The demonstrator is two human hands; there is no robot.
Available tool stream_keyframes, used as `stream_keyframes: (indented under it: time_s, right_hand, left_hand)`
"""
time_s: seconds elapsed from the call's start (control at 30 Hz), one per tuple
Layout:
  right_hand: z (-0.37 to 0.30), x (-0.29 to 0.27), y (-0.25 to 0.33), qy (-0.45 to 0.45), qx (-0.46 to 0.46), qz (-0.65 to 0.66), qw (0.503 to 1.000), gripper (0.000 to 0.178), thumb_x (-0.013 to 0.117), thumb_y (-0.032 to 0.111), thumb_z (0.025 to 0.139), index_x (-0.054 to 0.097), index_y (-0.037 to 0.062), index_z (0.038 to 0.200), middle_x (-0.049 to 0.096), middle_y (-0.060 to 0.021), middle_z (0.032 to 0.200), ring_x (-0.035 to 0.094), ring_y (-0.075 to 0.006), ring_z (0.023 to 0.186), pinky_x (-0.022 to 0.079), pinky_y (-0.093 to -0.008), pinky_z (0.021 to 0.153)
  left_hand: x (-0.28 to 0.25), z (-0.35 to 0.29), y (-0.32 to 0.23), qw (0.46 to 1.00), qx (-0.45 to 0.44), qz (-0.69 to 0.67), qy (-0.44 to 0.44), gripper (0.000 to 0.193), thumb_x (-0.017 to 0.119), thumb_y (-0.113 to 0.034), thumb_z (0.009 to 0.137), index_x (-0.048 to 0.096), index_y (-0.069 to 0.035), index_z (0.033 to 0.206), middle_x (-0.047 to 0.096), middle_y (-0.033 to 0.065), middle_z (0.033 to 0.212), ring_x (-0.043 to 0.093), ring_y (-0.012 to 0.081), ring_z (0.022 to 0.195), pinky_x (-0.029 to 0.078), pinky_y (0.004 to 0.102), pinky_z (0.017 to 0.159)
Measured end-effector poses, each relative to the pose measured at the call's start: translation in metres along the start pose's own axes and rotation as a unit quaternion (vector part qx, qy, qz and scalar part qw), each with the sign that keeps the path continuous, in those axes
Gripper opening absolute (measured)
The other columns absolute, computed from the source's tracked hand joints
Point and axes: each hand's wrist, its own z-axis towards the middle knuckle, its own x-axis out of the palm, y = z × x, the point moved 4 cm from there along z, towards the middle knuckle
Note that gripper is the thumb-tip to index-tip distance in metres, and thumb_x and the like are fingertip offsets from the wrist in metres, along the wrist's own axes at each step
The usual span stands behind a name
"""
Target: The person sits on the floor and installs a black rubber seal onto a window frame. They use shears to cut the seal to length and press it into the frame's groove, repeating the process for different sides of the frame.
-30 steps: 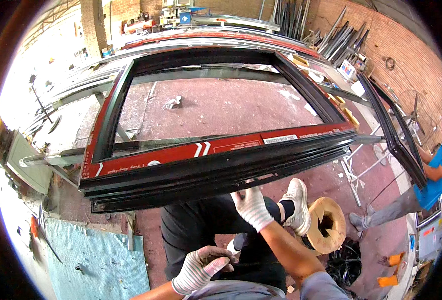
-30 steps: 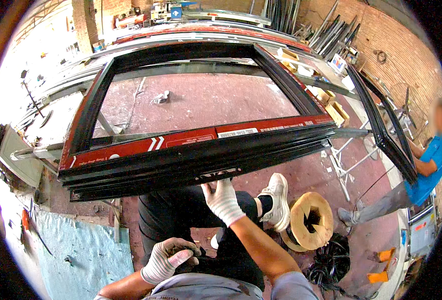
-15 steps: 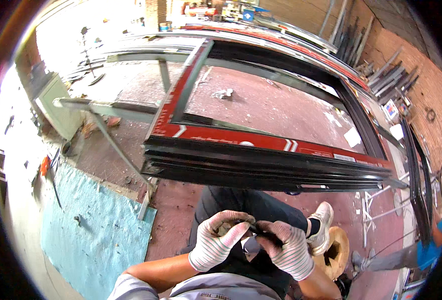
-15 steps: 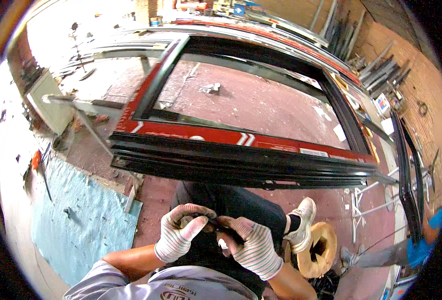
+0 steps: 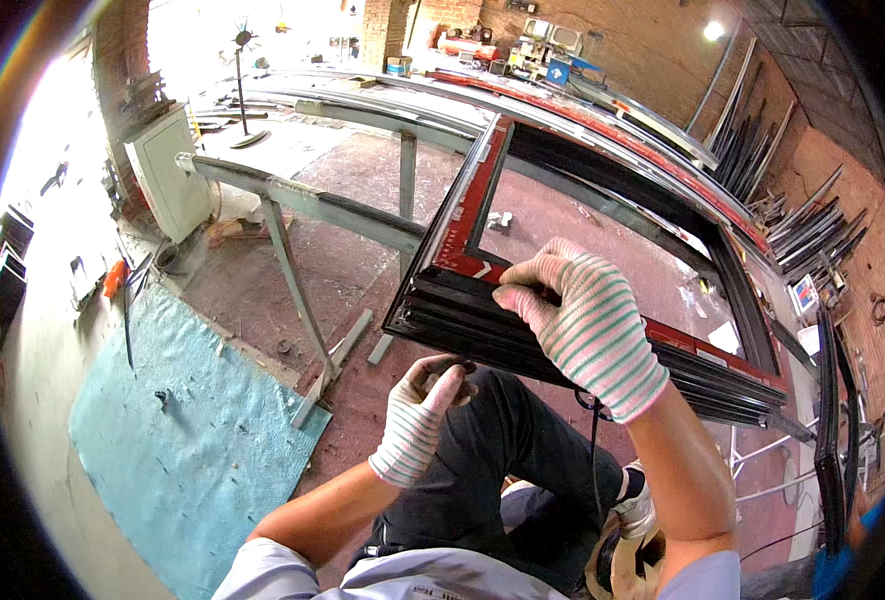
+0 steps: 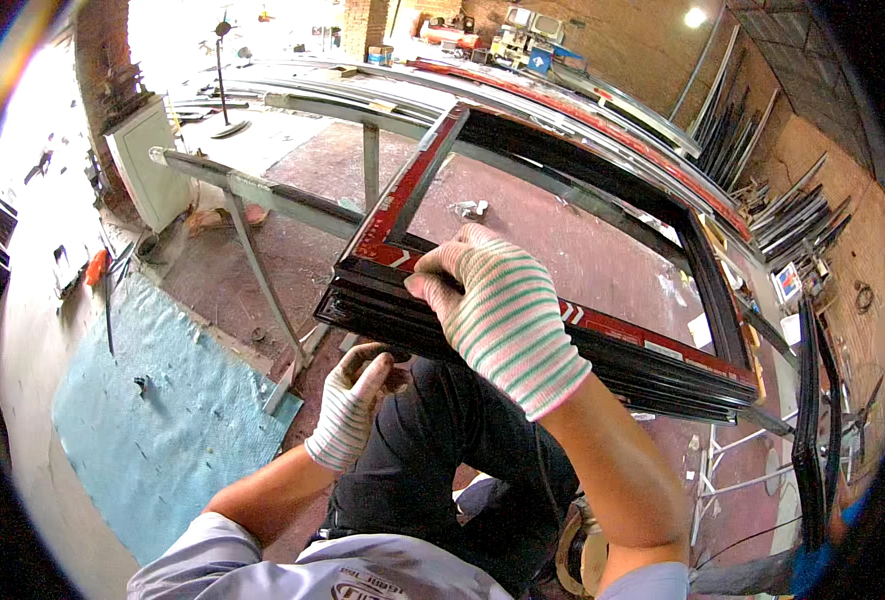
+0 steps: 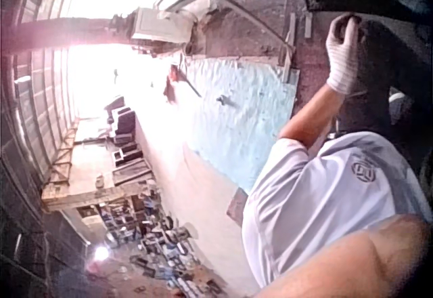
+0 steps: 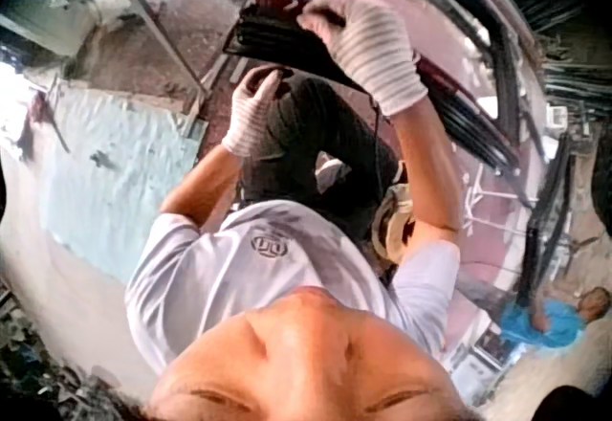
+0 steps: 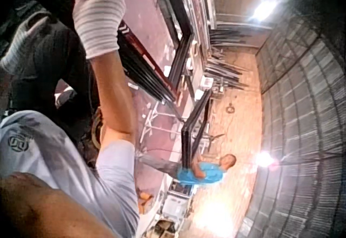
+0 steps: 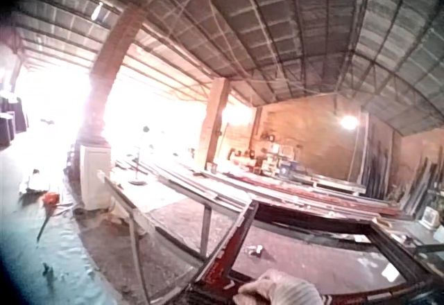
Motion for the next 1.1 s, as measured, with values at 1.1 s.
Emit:
stream_keyframes:
  time_s: [1.1]
  right_hand:
    - [0.033, 0.026, 0.011, 0.155, -0.032, -0.155, 0.975, 0.033, 0.066, 0.028, 0.097, 0.068, -0.0010, 0.113, 0.069, -0.0231, 0.091, 0.069, -0.0402, 0.081, 0.054, -0.0453, 0.072]
  left_hand:
    - [0.042, 0.038, -0.005, 0.948, -0.039, -0.207, 0.238, 0.057, 0.076, -0.016, 0.092, 0.051, -0.007, 0.142, 0.059, 0.0038, 0.135, 0.054, 0.0180, 0.127, 0.038, 0.0362, 0.113]
